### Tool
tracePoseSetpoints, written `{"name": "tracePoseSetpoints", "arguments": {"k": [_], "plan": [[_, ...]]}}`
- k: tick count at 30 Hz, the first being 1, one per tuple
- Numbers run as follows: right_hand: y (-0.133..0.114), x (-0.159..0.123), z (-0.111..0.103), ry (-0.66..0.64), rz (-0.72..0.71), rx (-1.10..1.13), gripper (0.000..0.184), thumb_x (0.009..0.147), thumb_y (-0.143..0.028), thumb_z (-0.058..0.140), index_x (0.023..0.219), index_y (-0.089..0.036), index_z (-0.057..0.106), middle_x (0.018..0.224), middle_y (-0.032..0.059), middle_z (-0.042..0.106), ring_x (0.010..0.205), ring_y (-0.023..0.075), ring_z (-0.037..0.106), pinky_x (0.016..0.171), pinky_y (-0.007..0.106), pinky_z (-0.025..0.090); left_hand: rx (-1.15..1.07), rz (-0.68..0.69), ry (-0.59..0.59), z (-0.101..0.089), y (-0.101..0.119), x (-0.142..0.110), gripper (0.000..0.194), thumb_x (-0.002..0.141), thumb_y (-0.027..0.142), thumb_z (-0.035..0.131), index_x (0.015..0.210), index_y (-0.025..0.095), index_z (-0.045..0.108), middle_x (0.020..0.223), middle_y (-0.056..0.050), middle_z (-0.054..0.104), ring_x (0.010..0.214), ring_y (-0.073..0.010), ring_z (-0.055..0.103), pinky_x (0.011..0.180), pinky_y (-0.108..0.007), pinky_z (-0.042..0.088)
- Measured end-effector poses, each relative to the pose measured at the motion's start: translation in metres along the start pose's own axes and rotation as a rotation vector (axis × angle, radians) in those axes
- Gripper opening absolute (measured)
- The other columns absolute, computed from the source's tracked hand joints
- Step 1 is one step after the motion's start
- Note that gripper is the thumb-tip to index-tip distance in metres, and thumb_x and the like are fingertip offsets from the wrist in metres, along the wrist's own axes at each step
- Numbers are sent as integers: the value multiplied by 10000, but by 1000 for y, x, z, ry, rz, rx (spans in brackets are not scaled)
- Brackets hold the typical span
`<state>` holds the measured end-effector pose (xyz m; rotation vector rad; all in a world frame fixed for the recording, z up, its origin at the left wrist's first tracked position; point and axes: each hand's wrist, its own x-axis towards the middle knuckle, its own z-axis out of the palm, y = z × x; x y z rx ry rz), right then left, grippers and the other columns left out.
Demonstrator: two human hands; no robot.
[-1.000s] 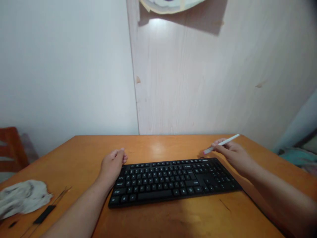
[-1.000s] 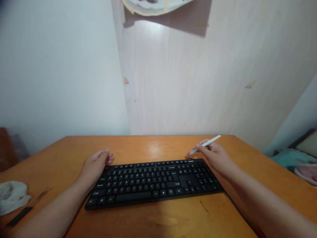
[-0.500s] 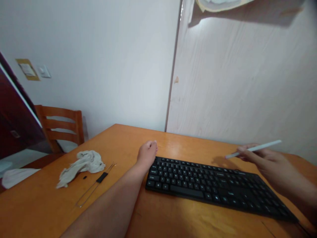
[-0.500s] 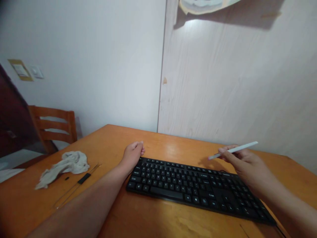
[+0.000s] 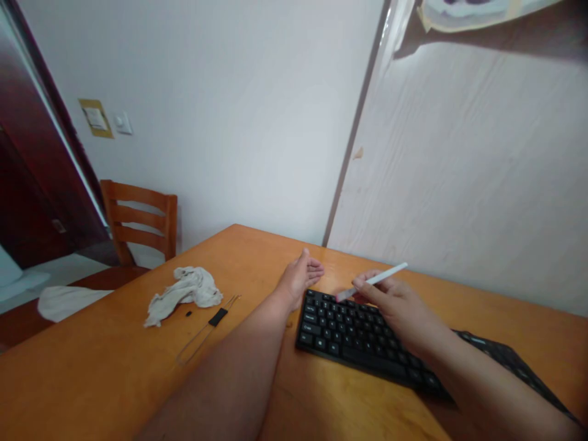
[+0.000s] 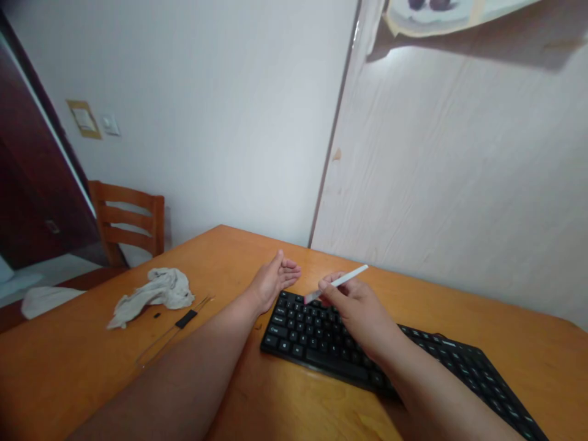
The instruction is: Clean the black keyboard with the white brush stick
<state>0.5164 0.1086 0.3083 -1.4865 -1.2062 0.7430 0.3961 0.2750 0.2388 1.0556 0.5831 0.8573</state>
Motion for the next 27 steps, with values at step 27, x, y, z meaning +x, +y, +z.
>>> {"name": "tracePoseSetpoints", "arguments": {"k": [27], "plan": [[32, 13, 34, 154, -350, -278, 205, 908, -418, 591, 884, -229, 665, 883, 50, 696, 859, 233, 643, 793, 356, 477, -76, -26, 15, -2, -1, 2, 556, 856, 697, 516, 822, 150, 607, 847, -116, 683, 848, -208, 682, 888, -385, 505]]}}
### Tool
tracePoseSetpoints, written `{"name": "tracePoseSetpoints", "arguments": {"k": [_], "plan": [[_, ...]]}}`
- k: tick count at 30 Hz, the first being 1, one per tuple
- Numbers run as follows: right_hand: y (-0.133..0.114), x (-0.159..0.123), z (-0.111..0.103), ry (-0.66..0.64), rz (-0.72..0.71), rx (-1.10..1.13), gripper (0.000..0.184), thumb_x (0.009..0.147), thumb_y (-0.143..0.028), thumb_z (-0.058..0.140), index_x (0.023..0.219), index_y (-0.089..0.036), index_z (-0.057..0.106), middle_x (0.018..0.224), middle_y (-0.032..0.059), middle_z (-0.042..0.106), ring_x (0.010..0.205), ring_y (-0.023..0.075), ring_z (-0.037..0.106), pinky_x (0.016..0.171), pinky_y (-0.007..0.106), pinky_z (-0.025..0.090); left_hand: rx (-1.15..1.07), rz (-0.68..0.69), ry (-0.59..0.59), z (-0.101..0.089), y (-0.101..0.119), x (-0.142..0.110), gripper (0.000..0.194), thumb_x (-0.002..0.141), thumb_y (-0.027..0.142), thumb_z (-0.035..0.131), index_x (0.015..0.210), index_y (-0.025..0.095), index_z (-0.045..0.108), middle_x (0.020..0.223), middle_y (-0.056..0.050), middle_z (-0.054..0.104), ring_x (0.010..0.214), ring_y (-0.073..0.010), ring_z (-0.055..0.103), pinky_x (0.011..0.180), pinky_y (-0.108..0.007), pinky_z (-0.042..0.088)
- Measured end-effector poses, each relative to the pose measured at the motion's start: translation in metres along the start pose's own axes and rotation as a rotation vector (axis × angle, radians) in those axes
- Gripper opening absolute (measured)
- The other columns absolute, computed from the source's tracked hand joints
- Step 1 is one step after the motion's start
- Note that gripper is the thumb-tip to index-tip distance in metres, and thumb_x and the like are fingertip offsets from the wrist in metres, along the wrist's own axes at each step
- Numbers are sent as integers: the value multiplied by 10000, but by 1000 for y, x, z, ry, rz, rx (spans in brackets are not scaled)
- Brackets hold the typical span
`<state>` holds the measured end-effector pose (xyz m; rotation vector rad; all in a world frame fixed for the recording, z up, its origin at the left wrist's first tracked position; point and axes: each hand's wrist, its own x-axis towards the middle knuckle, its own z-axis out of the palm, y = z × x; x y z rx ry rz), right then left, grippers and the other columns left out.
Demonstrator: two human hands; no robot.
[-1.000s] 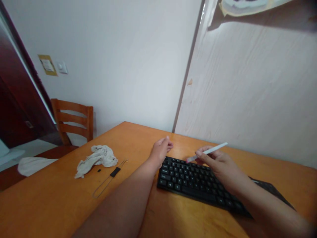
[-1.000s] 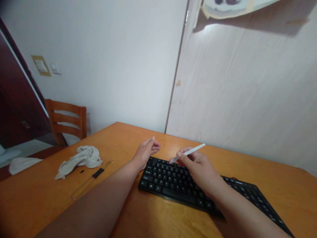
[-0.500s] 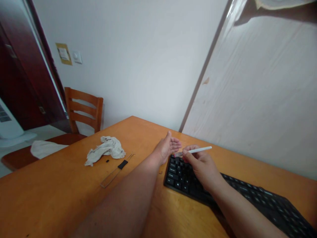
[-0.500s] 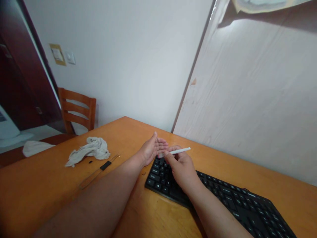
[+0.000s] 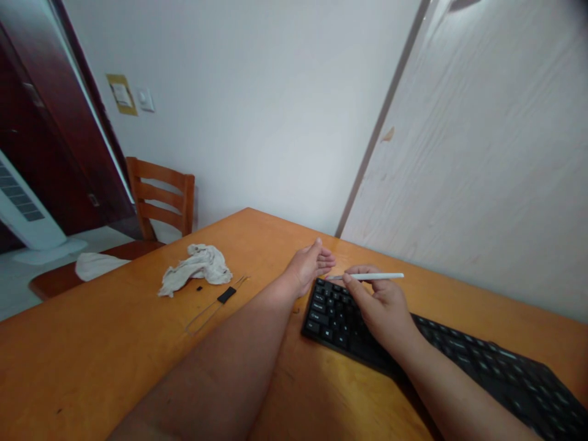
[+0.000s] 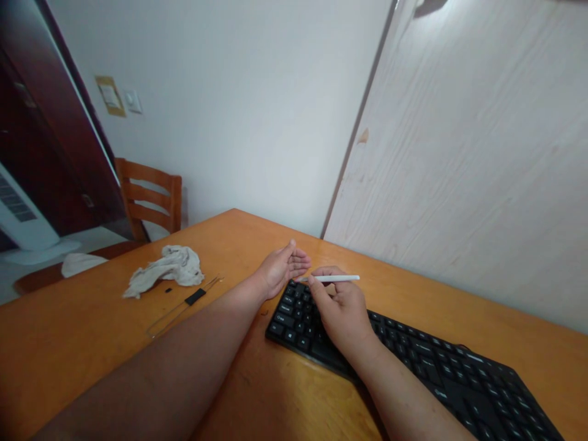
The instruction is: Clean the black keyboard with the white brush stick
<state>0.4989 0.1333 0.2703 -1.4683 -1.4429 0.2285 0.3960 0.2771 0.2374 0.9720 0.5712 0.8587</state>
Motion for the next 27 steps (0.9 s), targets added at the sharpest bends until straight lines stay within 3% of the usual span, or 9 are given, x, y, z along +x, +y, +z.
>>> {"name": "tracePoseSetpoints", "arguments": {"k": [14, 20, 27], "plan": [[14, -5, 3, 5, -203, -267, 151, 882, -413, 643, 884, -286, 726, 928, 64, 727, 921, 291, 629, 871, 464, 438, 37, 13, 3, 1, -1, -1, 451, 902, 593, 528, 857, 152, 612, 866, -117, 683, 848, -201, 676, 912, -392, 493], [10, -4, 3, -81, -233, -387, 168, 875, -436, 639, 899, -297, 732, 919, 63, 726, 923, 305, 613, 874, 479, 412, 48, 10, 5, 2, -1, -2, 429, 918, 568, 517, 854, 153, 603, 851, -110, 680, 828, -194, 671, 898, -383, 497], [8, -6, 3, -45, -242, -327, 161, 888, -423, 623, 852, -286, 699, 926, 61, 726, 927, 298, 620, 874, 474, 413, 55, 17, -2, 2, 1, -4, 445, 910, 585, 517, 864, 150, 601, 867, -117, 678, 849, -207, 674, 913, -405, 486]]}}
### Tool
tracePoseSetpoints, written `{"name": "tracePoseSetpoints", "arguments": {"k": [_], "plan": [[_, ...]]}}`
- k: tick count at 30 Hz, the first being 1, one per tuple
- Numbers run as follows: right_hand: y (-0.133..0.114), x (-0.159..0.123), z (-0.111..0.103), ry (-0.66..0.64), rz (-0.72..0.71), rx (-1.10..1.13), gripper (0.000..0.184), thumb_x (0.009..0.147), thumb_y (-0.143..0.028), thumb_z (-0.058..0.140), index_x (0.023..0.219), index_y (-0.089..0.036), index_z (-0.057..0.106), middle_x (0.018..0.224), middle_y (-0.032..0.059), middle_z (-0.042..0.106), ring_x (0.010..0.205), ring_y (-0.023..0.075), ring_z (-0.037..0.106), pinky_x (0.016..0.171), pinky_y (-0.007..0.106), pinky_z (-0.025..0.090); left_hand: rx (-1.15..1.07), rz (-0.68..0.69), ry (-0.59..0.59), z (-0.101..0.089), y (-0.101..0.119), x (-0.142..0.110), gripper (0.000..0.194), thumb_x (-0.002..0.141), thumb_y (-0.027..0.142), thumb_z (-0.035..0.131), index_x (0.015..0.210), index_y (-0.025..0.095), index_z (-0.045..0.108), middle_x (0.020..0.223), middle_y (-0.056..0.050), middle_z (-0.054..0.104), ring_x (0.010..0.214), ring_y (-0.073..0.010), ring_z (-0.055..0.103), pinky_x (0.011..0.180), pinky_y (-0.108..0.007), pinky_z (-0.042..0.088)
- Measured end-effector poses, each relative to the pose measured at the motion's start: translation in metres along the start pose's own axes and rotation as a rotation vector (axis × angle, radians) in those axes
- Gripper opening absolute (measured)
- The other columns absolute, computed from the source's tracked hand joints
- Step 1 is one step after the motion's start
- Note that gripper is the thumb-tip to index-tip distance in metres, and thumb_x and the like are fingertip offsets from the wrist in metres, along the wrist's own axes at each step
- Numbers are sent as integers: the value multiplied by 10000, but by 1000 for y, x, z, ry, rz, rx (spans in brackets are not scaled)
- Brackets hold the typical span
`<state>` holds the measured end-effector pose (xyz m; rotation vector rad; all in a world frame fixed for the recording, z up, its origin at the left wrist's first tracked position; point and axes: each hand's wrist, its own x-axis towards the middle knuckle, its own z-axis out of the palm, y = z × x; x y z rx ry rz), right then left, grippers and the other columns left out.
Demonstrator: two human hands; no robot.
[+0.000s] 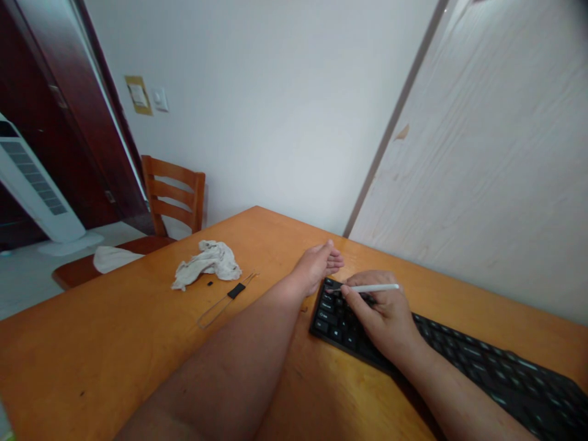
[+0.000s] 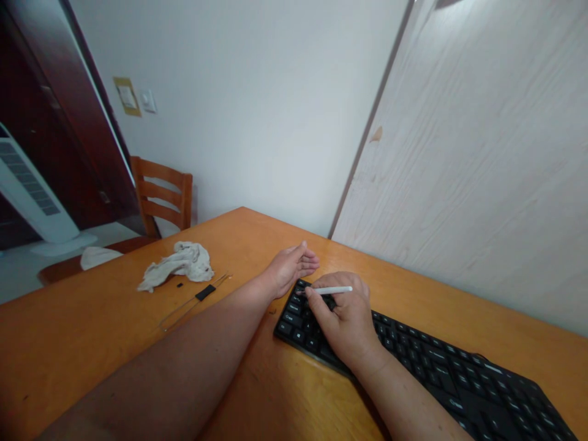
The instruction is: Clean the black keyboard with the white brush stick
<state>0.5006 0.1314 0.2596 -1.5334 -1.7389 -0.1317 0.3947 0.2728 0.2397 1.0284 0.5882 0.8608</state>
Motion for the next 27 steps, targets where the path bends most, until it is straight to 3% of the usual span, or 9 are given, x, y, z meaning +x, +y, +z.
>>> {"name": "tracePoseSetpoints", "arguments": {"k": [7, 13, 27], "plan": [[-2, 2, -1, -48, -47, -90, 174, 900, -428, 613, 883, -284, 710, 923, 62, 723, 917, 288, 611, 856, 462, 411, 4, -5, 11, 1, 0, 0, 431, 924, 566, 502, 861, 151, 597, 847, -104, 673, 820, -188, 667, 887, -376, 495], [4, 2, 1, -11, -104, -58, 173, 907, -398, 607, 836, -267, 694, 884, 51, 717, 870, 259, 614, 830, 444, 425, 1, -4, 4, 1, 1, -1, 418, 927, 554, 506, 857, 151, 595, 841, -99, 671, 829, -193, 665, 892, -379, 490], [0, 4, -1, -17, -109, -116, 156, 902, -405, 620, 870, -278, 704, 893, 41, 715, 895, 264, 614, 825, 438, 421, 10, -9, 6, 1, 2, 0, 394, 951, 512, 484, 850, 147, 593, 836, -101, 671, 811, -181, 667, 864, -356, 504]]}}
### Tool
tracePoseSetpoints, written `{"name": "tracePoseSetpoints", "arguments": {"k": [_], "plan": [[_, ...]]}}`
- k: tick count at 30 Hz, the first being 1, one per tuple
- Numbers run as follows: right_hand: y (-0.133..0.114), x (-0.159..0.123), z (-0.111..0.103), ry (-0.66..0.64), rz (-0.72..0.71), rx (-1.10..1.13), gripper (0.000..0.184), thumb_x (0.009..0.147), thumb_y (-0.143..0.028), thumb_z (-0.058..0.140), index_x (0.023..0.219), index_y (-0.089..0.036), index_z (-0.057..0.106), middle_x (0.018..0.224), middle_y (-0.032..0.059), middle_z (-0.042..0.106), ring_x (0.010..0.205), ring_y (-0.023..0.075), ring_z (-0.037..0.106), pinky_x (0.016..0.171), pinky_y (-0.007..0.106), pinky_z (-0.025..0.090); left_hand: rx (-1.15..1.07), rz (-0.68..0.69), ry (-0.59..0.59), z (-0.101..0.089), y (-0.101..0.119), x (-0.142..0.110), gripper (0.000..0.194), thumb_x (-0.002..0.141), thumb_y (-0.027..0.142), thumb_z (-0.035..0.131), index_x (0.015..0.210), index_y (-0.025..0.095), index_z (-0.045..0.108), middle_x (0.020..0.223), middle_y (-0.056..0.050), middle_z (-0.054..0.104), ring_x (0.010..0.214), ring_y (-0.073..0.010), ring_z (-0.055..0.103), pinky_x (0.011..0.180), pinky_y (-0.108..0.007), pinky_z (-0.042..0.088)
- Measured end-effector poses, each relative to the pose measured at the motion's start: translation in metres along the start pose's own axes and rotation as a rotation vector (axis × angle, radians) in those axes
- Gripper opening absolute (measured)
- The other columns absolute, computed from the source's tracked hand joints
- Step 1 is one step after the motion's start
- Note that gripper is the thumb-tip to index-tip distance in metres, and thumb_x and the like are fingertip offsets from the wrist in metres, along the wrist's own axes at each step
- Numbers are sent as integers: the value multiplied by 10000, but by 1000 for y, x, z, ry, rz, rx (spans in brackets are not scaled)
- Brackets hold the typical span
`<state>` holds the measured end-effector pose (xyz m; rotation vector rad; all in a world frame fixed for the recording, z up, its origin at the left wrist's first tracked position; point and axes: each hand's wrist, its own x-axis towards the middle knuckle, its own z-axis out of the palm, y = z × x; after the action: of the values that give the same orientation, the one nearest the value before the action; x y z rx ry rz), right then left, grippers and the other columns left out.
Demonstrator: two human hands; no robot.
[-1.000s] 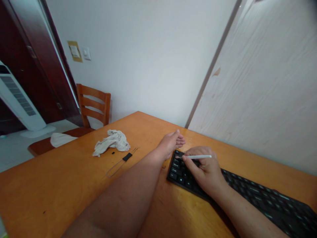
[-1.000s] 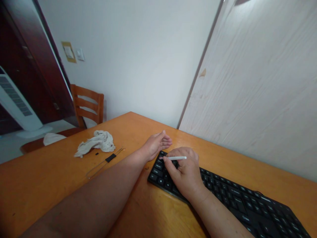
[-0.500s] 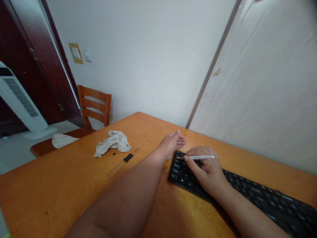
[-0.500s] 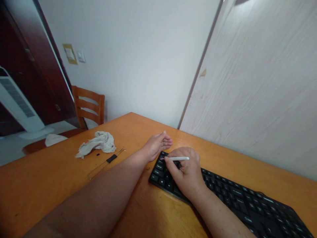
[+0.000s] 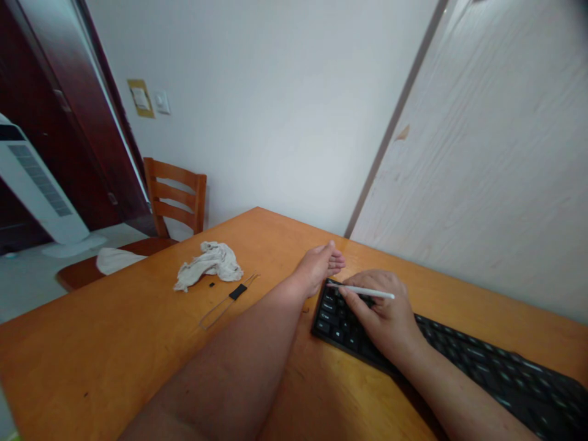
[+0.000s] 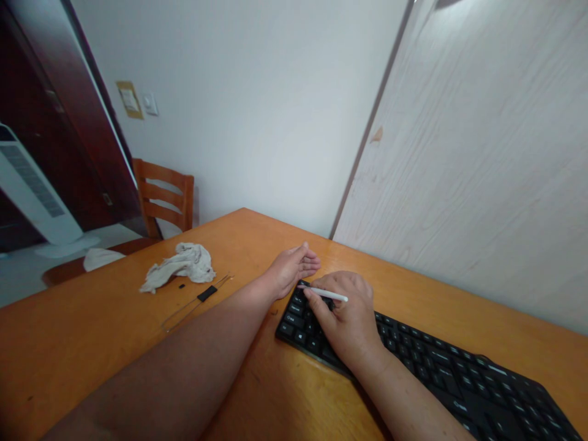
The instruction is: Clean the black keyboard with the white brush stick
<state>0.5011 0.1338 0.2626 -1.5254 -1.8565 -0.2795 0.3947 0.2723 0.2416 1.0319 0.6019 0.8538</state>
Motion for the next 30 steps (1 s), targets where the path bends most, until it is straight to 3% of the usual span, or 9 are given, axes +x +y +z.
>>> {"name": "tracePoseSetpoints", "arguments": {"k": [6, 30], "plan": [[0, 0, -1, 16, 6, 27, 179, 900, -400, 614, 803, -263, 678, 880, 43, 712, 869, 256, 623, 818, 432, 431, 1, 3, -2, 0, -1, 0, 403, 940, 530, 499, 855, 148, 593, 846, -105, 673, 822, -188, 668, 874, -365, 497], [8, -1, 2, -4, 37, 53, 196, 894, -428, 618, 852, -264, 718, 887, 60, 733, 874, 269, 651, 818, 449, 470, 10, 4, -4, -1, -2, 2, 408, 927, 543, 516, 869, 148, 597, 856, -108, 675, 821, -188, 669, 875, -367, 498]]}}
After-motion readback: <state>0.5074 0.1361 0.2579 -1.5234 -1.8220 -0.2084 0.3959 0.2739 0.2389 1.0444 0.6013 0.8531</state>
